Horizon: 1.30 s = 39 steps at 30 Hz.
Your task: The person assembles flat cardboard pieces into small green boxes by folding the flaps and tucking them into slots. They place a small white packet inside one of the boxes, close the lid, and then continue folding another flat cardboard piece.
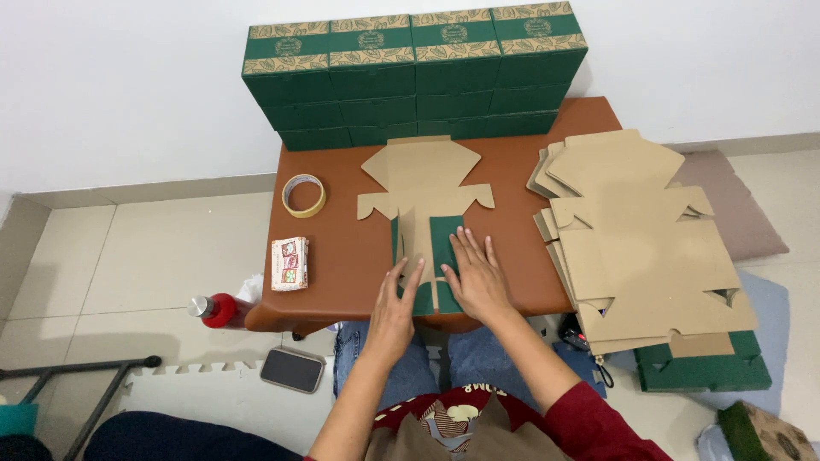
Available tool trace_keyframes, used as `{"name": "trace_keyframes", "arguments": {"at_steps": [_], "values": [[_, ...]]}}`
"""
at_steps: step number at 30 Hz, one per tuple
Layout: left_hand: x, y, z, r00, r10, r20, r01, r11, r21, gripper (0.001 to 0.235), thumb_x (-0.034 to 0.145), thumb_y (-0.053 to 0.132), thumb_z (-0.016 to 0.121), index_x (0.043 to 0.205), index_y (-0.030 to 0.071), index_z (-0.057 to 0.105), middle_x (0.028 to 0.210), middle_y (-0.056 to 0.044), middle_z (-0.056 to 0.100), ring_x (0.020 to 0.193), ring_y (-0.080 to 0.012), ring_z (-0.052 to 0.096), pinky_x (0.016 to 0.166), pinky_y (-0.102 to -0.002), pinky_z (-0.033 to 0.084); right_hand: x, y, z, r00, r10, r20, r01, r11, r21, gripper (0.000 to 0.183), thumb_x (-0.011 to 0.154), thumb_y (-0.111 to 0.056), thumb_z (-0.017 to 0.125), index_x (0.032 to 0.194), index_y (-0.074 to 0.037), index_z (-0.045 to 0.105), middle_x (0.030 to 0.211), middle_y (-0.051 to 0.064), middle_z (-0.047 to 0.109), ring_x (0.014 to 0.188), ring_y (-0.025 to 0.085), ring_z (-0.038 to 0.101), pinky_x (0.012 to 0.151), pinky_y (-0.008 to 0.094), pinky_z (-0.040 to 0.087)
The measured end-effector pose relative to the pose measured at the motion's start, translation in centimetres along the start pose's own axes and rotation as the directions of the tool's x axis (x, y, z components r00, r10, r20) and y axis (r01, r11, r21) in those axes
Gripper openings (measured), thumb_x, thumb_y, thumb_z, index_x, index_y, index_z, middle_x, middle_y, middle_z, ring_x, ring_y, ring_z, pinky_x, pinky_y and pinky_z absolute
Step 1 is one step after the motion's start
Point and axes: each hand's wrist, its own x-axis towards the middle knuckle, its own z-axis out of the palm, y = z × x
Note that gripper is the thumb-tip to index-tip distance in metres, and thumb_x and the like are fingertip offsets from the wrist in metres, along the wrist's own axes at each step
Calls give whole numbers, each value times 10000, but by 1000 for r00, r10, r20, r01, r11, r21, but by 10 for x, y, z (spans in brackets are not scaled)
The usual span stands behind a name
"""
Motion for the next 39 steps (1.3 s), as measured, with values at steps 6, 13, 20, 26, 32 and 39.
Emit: {"name": "trace_keyframes", "arguments": {"at_steps": [6,13,20,26,32,39], "values": [[16,-5,-10,983,5,181,-15,998,57,830,925,-75,513,1630,165,147,1587,-227,216,1443,-343,386,1167,-489,332,0,-1,-3,1000,12,22,-11,999,-39,559,1066,-394,381,1520,-69,405,1631,158,329,1529,270,249,1233,560,36],[55,-34,1,922,-146,359,75,976,206,745,1028,424,484,1606,33,223,1677,-207,162,1552,-337,116,1219,-524,82,20,9,0,999,33,15,-33,999,3,416,1066,-396,370,1313,-91,506,1621,223,315,1531,328,244,1213,628,57],[85,-24,16,916,-374,144,359,925,120,567,1064,477,315,1582,252,366,1677,-234,116,1569,-345,50,1217,-567,-8,38,9,7,991,129,-46,-128,992,17,371,1069,-386,383,1338,-139,447,1592,253,332,1537,349,227,1209,637,73],[88,-34,48,934,-354,-58,358,919,163,473,1058,378,391,1528,358,439,1634,-240,224,1558,-335,106,1187,-642,-29,39,9,4,992,127,-27,-126,992,30,449,1066,-351,398,1458,-133,402,1601,289,296,1546,357,189,1203,629,48],[89,-40,49,949,-306,-81,314,942,115,451,1048,338,459,1498,332,486,1615,-254,268,1547,-325,168,1188,-649,-18,40,6,-3,998,56,-16,-54,994,94,435,1060,-273,432,1470,-130,410,1610,263,303,1528,340,248,1209,619,87],[92,-53,55,944,-301,-138,300,954,-27,505,945,281,678,1392,173,468,1566,-248,335,1498,-334,286,1210,-633,29,64,14,4,999,40,10,-41,995,90,506,1030,-255,421,1486,-45,360,1591,243,366,1521,314,290,1230,578,96]]}}
